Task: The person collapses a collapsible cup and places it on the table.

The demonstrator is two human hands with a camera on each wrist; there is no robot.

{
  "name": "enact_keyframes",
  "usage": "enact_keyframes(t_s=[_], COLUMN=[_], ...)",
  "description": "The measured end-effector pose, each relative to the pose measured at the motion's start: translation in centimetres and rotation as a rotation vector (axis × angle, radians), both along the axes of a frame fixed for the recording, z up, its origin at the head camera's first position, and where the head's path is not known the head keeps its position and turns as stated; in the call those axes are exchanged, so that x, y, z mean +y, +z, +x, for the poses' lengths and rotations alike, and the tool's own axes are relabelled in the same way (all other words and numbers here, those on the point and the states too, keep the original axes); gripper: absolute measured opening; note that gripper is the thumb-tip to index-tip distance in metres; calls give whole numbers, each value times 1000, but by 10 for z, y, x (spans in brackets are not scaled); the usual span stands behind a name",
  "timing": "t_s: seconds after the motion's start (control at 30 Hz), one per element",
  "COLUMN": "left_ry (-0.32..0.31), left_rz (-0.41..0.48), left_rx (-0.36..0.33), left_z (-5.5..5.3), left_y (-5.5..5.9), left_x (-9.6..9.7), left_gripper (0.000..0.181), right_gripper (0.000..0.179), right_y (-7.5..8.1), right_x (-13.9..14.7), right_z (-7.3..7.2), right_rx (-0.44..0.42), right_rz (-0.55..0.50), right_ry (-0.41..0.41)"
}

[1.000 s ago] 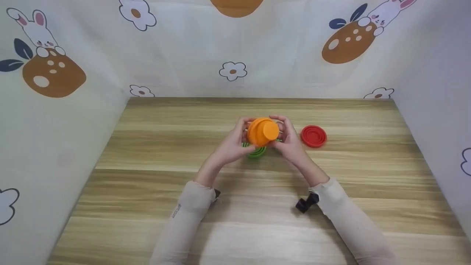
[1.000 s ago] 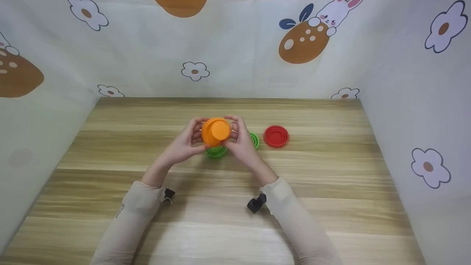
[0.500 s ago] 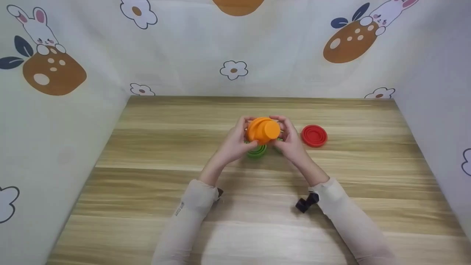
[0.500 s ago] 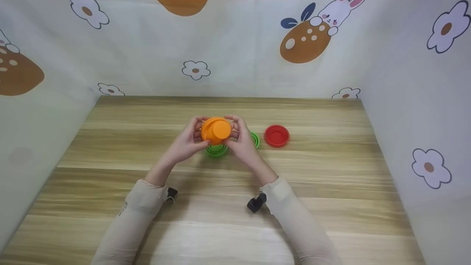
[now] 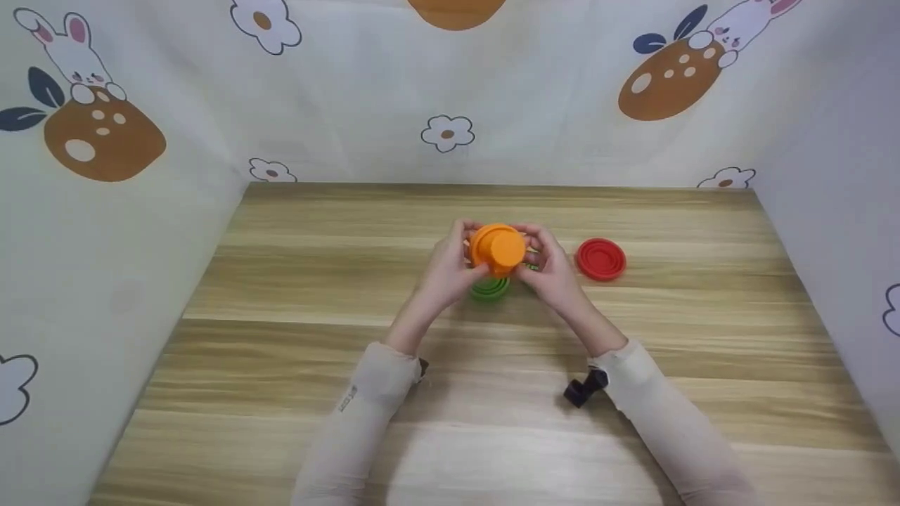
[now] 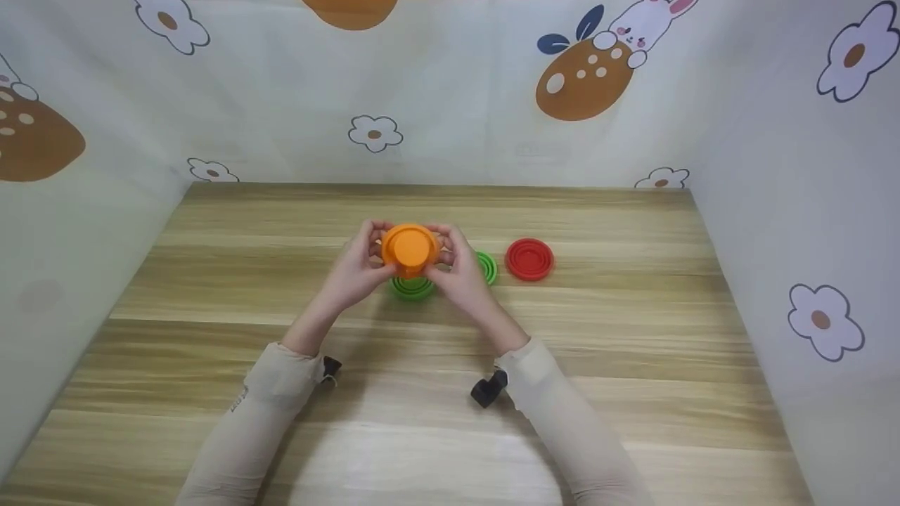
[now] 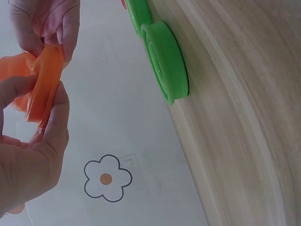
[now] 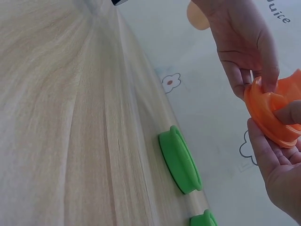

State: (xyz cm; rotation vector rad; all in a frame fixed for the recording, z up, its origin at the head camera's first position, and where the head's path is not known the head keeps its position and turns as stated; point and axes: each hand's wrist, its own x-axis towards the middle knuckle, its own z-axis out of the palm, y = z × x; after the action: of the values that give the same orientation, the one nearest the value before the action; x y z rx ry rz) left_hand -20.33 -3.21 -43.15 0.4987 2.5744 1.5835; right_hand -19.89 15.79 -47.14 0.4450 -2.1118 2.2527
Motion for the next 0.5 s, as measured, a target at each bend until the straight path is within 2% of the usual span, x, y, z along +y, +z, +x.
enact_keyframes(t_s=[0.17,0.33,0.5], left_ry=[27,46,12], left_rz=[-1,25,69], left_rx=[-1,-22,-38], left_z=[1,1,0], left_y=[1,0,-3], left_x=[0,-1,-3], left_gripper=[52,52,55], right_gripper=[58,65,69], right_y=[1,2,4], right_x=[2,4,5], right_z=[2,3,5], right_rx=[-10,-20,-51], right_rz=[1,17,32], right_ry=[12,72,97])
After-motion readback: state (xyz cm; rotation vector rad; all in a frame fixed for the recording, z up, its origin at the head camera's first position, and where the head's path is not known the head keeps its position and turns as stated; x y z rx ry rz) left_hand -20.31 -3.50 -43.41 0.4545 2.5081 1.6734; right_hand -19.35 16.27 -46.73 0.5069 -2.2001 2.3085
